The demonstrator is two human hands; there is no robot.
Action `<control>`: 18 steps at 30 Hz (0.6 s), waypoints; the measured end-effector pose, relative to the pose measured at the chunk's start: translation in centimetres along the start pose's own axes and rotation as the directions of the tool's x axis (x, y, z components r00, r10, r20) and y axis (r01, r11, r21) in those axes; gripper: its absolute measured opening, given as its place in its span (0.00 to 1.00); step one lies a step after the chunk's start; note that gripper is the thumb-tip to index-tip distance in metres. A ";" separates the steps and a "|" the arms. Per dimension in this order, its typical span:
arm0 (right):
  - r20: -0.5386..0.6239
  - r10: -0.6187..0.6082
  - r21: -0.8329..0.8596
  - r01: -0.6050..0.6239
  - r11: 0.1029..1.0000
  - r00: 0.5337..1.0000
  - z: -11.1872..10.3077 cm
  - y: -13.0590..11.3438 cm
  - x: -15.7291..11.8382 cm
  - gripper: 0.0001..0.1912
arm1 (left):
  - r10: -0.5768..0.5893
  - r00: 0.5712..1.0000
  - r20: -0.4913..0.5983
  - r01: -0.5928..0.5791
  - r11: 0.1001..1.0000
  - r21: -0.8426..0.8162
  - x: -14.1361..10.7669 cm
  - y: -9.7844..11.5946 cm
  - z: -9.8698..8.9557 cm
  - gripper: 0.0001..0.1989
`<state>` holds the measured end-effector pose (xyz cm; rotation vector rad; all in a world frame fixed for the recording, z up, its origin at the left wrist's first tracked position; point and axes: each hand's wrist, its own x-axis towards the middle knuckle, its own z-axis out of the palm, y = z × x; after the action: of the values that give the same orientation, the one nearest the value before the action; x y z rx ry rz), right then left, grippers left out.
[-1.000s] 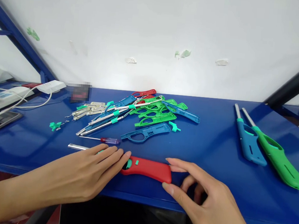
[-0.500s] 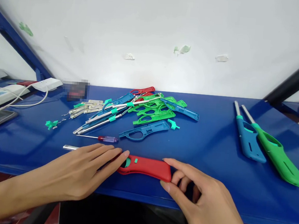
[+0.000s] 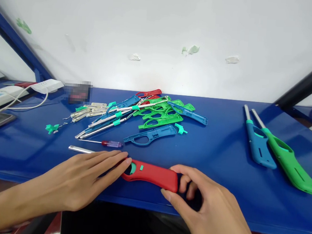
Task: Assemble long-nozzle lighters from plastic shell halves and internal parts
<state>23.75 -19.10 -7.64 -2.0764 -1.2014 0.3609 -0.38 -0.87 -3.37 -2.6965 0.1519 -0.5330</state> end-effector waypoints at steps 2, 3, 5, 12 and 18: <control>-0.083 -0.016 -0.052 0.012 0.999 0.996 0.5 -0.3 -0.1 0.28 | 0.006 1.000 -0.025 -0.006 1.000 0.003 -0.1 0.0 0.0 0.20; -0.110 -0.024 -0.075 0.016 0.997 0.994 0.7 -0.3 -0.2 0.28 | 0.010 0.999 -0.032 -0.010 1.000 0.001 -0.1 -0.1 0.0 0.20; -0.133 -0.039 -0.103 0.025 0.994 0.990 0.9 -0.4 -0.3 0.29 | 0.014 0.999 -0.029 -0.014 1.000 -0.021 -0.3 -0.1 -0.1 0.19; -0.058 -0.027 -0.067 0.023 0.997 0.998 0.4 0.0 -0.3 0.28 | -0.054 0.997 0.053 0.060 0.991 -0.120 -0.5 -0.6 -0.5 0.19; 0.061 -0.017 0.004 0.017 1.000 0.998 -0.4 -0.4 0.2 0.24 | -0.139 0.990 -0.008 0.134 0.969 -0.210 0.1 -1.6 -1.0 0.16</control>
<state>23.81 -18.99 -7.01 -2.0641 -1.2528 0.4213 -0.63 0.26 -1.84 -2.9221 0.0295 -0.6200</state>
